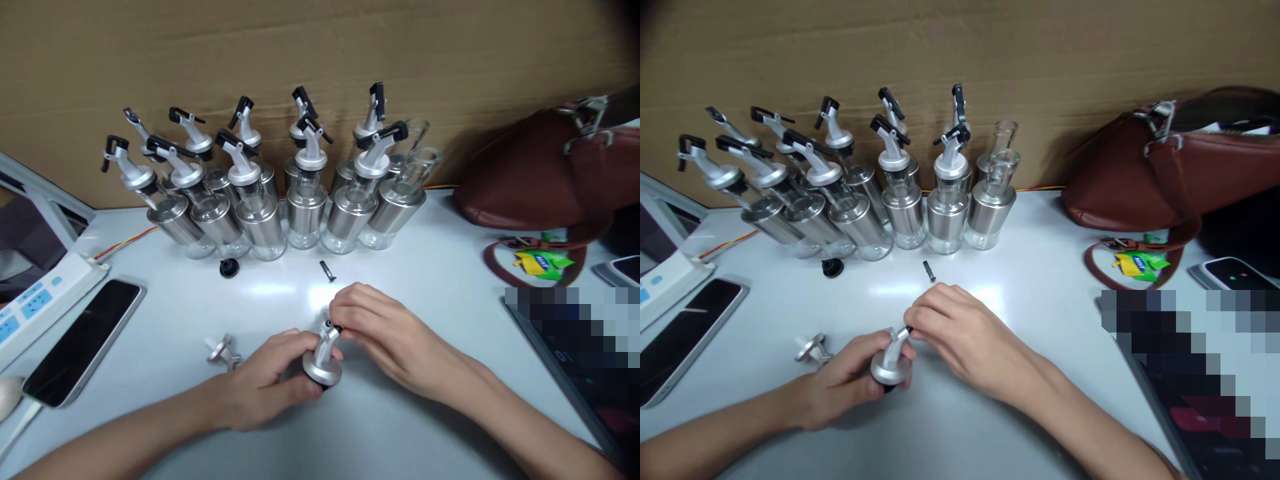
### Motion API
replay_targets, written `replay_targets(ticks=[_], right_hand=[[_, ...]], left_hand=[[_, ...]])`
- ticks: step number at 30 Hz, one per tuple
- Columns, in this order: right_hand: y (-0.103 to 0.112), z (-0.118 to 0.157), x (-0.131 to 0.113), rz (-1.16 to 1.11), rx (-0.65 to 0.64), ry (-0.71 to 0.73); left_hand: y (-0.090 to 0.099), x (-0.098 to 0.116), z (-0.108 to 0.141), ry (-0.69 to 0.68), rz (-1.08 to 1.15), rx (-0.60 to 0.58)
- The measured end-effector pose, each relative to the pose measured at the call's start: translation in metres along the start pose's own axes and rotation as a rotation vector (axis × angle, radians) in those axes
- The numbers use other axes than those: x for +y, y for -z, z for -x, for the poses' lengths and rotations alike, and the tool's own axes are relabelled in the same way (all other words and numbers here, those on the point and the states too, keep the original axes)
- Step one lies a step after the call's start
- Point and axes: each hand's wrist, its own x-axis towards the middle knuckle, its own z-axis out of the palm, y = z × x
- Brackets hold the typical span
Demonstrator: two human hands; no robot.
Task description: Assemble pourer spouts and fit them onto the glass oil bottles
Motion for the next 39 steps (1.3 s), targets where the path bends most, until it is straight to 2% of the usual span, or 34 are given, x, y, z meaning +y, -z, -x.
replay_targets(ticks=[5, 8, 10, 13, 15, 19, 24, 29, 33, 39], right_hand=[[0.002, 0.001, -0.005, -0.051, -0.062, -0.048], [0.001, 0.001, -0.007, -0.079, 0.008, -0.071], [0.002, 0.002, -0.007, -0.079, 0.102, -0.122], [0.005, 0.002, -0.004, -0.102, 0.193, -0.248], [0.007, 0.002, -0.001, -0.121, 0.231, -0.308], [0.004, 0.002, 0.007, -0.054, 0.269, -0.405], [-0.002, 0.005, 0.011, 0.101, 0.153, -0.525], [-0.001, 0.005, 0.012, 0.142, -0.007, -0.397], [-0.002, 0.007, 0.014, 0.081, -0.174, -0.47], [-0.008, 0.009, 0.012, 0.038, -0.245, -0.434]], left_hand=[[0.001, 0.003, -0.002, -0.076, -0.111, -0.044], [0.0, 0.003, -0.003, -0.106, -0.086, -0.043], [-0.002, -0.001, -0.003, -0.104, -0.041, 0.023], [-0.006, -0.011, -0.001, -0.067, 0.098, 0.229], [-0.009, -0.017, 0.0, -0.016, 0.198, 0.316], [-0.011, -0.022, 0.0, 0.058, 0.235, 0.304], [-0.011, -0.02, 0.001, 0.096, 0.121, 0.309], [-0.011, -0.02, 0.002, 0.118, 0.13, 0.243], [-0.009, -0.019, 0.003, 0.139, 0.126, 0.191], [-0.009, -0.016, 0.001, 0.155, 0.119, 0.199]])
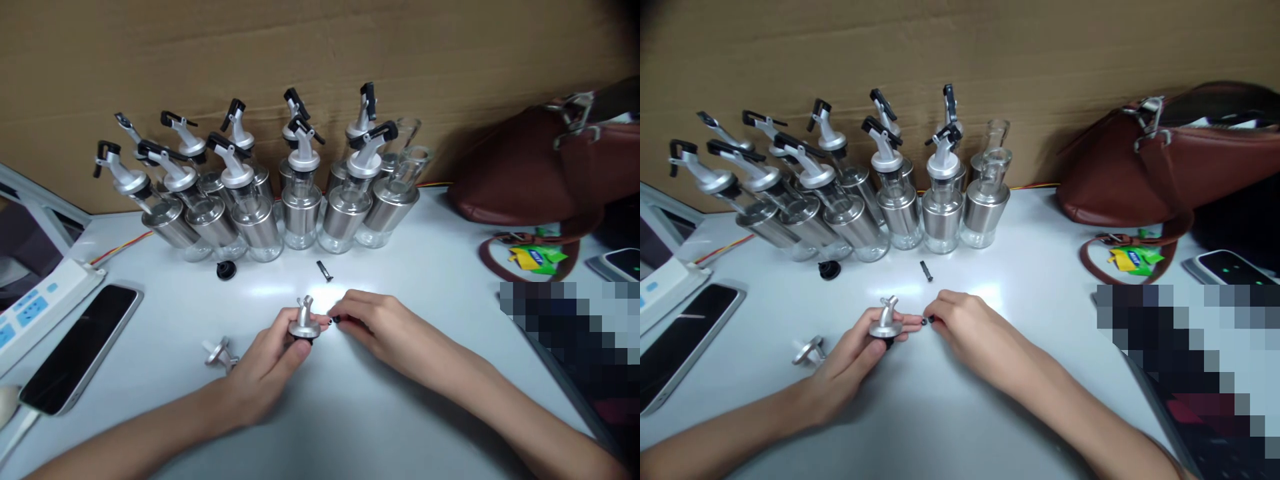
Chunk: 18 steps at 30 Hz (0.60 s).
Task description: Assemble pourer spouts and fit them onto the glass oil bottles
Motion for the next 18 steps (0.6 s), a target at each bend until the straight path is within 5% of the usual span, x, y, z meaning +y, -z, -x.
replay_targets(ticks=[18], right_hand=[[0.0006, -0.0034, -0.0031, 0.162, 0.11, 0.071]], left_hand=[[0.0002, 0.0042, -0.0027, -0.088, -0.104, 0.046]])
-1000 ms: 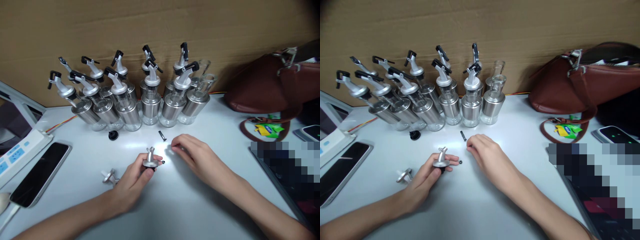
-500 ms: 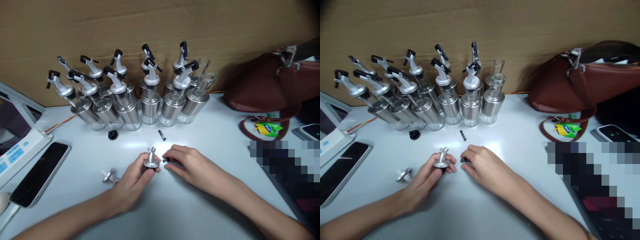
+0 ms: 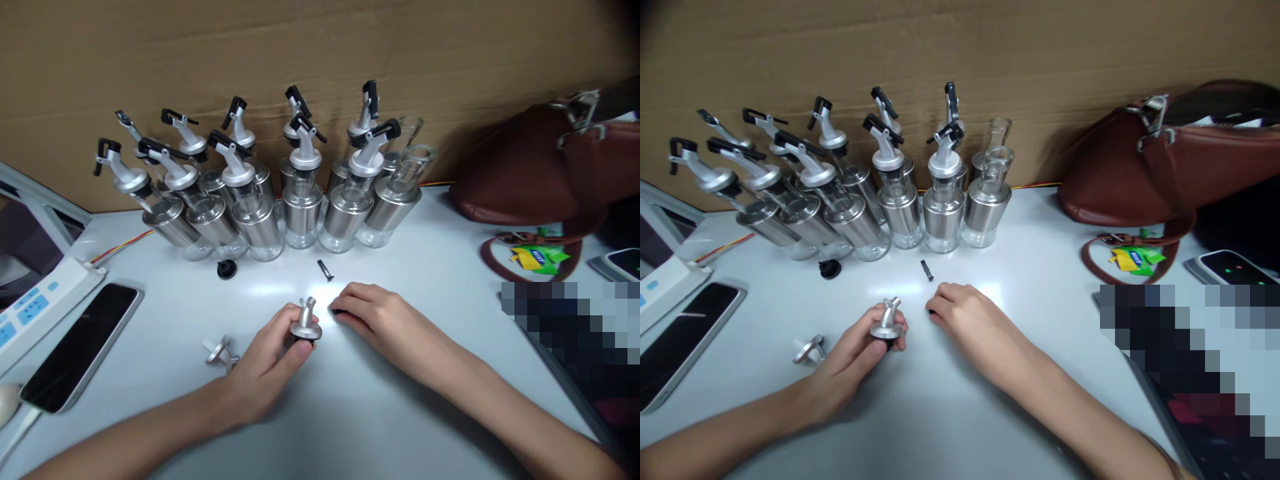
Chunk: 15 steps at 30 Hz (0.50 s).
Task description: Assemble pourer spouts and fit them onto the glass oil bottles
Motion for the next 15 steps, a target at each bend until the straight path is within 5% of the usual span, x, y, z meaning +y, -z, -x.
replay_targets(ticks=[6, 15], right_hand=[[0.001, 0.0, 0.002, 0.063, -0.012, 0.044], [0.013, 0.005, -0.011, -0.084, 0.15, 0.2]], left_hand=[[0.0, 0.002, -0.001, -0.002, 0.008, -0.025], [0.004, 0.005, 0.0, -0.042, -0.043, -0.098]])
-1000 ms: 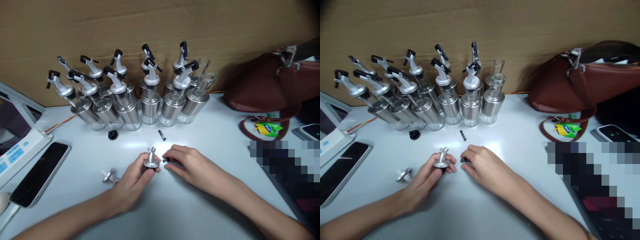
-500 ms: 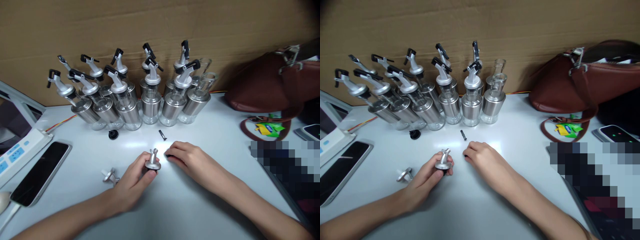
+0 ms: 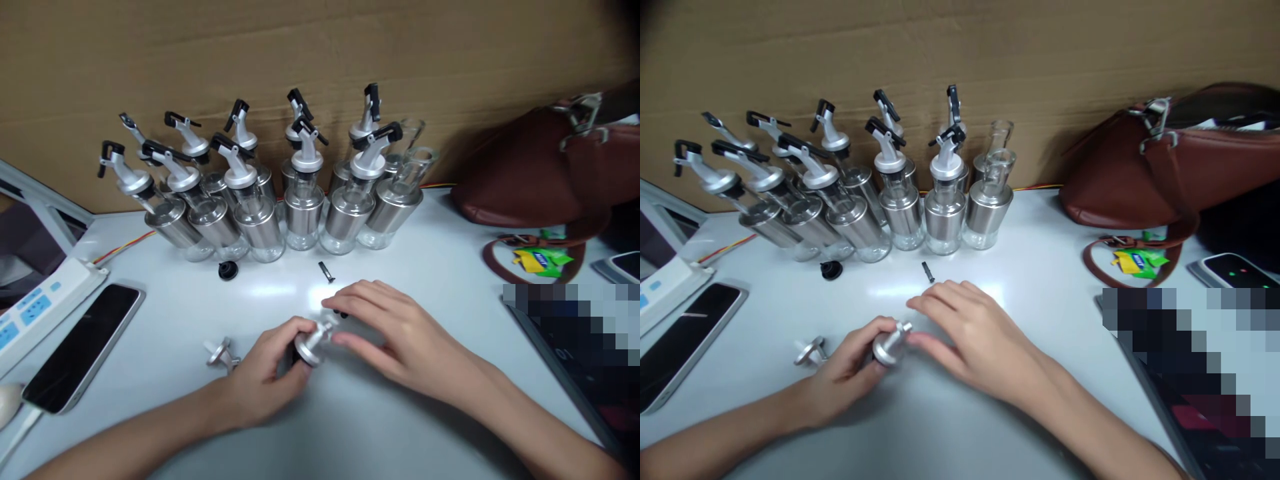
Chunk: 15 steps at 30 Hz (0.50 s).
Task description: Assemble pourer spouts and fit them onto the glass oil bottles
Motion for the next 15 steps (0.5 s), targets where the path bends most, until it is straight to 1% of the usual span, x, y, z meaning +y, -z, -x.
replay_targets(ticks=[2, 3, 4, 6, 8, 10, 12, 13, 15], right_hand=[[-0.001, -0.001, -0.005, -0.071, -0.05, 0.058], [-0.003, -0.001, -0.007, -0.085, -0.067, 0.072], [-0.004, -0.001, -0.008, -0.085, -0.074, 0.074], [-0.006, -0.001, -0.009, -0.07, -0.063, 0.061], [-0.006, -0.001, -0.009, -0.08, -0.067, 0.035], [-0.007, 0.0, -0.011, -0.103, -0.076, 0.013], [-0.009, 0.001, -0.015, -0.093, -0.057, -0.012], [-0.011, 0.002, -0.017, -0.072, -0.034, -0.022], [-0.015, 0.003, -0.022, -0.023, 0.025, -0.024]], left_hand=[[-0.002, -0.002, 0.001, -0.031, 0.01, -0.042], [-0.004, -0.004, 0.002, -0.035, 0.031, -0.032], [-0.006, -0.005, 0.003, -0.037, 0.056, 0.008], [-0.009, -0.008, 0.005, -0.062, 0.073, 0.136], [-0.01, -0.007, 0.006, -0.138, 0.006, 0.238], [-0.007, -0.003, 0.007, -0.257, -0.153, 0.269], [-0.002, 0.003, 0.007, -0.364, -0.375, 0.276], [0.001, 0.005, 0.006, -0.403, -0.499, 0.277], [0.006, 0.009, 0.006, -0.437, -0.729, 0.285]])
